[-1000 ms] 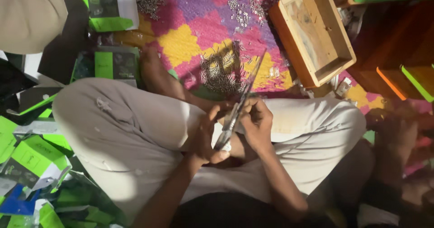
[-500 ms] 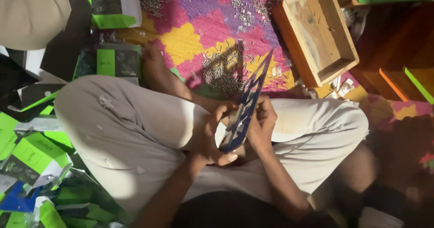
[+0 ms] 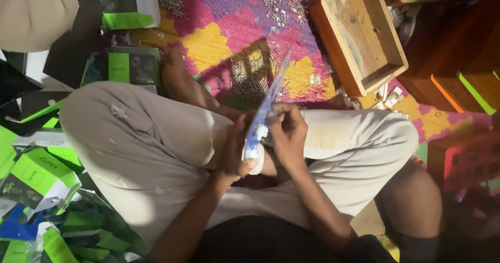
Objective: The person sits on the floor and assembles small white electrical switches into a blue plastic mounting frame. They pick up switches from the floor, insert them into the frame slots, and secure them with small metal screws using their fingers.
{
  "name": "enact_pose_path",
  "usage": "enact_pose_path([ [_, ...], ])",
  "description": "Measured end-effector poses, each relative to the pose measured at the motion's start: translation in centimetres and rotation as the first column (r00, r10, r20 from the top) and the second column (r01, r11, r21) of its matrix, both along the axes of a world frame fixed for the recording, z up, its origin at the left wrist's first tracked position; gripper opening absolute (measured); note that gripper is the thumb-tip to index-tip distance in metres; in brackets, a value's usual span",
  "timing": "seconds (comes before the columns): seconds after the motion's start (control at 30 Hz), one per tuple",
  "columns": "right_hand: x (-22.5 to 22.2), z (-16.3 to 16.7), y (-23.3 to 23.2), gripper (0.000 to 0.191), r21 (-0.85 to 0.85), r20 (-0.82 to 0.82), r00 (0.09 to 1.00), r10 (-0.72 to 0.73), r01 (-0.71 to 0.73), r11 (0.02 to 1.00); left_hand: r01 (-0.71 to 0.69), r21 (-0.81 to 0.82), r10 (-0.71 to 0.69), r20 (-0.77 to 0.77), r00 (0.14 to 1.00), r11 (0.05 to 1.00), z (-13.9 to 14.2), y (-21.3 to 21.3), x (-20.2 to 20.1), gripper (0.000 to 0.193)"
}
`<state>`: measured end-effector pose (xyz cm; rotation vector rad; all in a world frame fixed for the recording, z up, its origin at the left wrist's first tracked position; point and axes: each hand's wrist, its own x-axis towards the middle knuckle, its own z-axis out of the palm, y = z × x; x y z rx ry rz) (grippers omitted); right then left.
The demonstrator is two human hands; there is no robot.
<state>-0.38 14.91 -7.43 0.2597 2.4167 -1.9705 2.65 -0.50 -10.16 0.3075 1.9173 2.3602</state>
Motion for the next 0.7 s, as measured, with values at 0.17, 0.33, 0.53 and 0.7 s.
enact_pose_path([
  [0.17,-0.8,0.0,1.0,0.025,-0.301,0.137,0.985,-0.106,0.143,0.943,-0.018,-0.060,0.017,-0.020,1.000,0.998,3.0,0.4,0.9,0.092],
  [0.33,-0.5,1.0,7.1,0.044,-0.493,0.296,0.954,-0.055,0.202,0.846,-0.047,-0.400,0.039,-0.030,0.999,0.915,7.7,1.4,1.9,0.056],
  [0.53,0.6,3.4,14.9,0.055,-0.206,0.248,0.951,-0.183,0.237,0.949,-0.126,-0.781,-0.432,-0.463,0.774,0.611,10.5,-1.4,1.6,0.033],
  [0.7,1.2,6.1,12.5,0.049,0.311,-0.104,0.976,-0.191,0.215,0.926,-0.201,-0.843,-0.611,-0.507,0.608,0.500,12.3,-4.5,2.1,0.030],
])
